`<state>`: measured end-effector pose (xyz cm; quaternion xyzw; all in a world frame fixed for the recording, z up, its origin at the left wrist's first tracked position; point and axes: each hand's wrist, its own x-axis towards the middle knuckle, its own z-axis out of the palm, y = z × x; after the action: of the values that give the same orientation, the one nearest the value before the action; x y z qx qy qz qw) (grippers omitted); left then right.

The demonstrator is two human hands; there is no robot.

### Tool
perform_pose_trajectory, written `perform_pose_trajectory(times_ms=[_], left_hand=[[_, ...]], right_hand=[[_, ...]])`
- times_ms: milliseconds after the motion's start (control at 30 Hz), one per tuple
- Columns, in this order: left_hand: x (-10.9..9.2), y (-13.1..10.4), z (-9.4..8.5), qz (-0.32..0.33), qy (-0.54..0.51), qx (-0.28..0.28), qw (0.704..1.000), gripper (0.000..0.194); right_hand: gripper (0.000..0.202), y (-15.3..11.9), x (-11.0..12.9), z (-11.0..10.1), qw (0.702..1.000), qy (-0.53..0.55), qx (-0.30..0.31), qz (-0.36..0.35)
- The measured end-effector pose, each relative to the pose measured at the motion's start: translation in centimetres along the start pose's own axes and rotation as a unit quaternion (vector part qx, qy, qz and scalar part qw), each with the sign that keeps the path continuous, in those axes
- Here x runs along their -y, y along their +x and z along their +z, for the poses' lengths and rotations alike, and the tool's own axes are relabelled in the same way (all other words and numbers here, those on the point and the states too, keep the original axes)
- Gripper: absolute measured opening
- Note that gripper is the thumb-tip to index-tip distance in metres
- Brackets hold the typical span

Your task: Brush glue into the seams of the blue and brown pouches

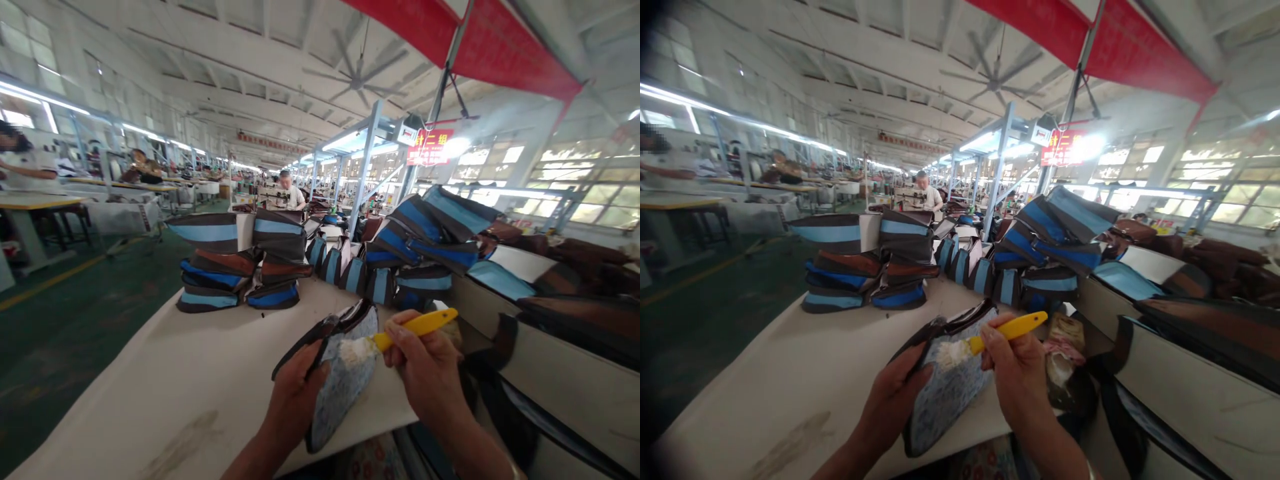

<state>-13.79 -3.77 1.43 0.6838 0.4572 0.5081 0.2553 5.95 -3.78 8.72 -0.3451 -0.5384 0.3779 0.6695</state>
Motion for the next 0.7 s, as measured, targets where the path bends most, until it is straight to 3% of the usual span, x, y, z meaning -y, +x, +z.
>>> perform_pose_trajectory(times_ms=[133,267,367,500,633,700], left_hand=[[-0.4,-0.8,0.5,-0.047,-0.033,-0.002,0.998,0.042],[0.1,-1.4,0.9,-0.080,-0.037,-0.010,0.996,0.047],[0.2,-1.5,1.0,-0.098,-0.038,-0.017,0.994,0.049],[-0.1,-1.3,0.8,-0.097,-0.048,-0.018,0.994,0.051],[-0.2,-1.2,0.5,-0.100,-0.060,-0.029,0.993,0.047],[0.0,-1.2,0.1,-0.082,-0.069,-0.029,0.994,0.041]], right_hand=[[0.019,0.8,0.4,1.2,0.996,-0.088,0.028,-0.006],[0.025,1.7,1.0,1.2,0.973,-0.214,-0.026,-0.079],[0.022,1.6,1.6,0.9,0.976,-0.196,-0.047,-0.085],[0.020,1.0,1.5,1.2,0.975,-0.206,0.019,-0.079],[0.020,1.2,0.9,1.5,0.972,-0.211,-0.033,-0.099],[0.022,1.3,0.6,1.2,0.973,-0.208,-0.008,-0.099]])
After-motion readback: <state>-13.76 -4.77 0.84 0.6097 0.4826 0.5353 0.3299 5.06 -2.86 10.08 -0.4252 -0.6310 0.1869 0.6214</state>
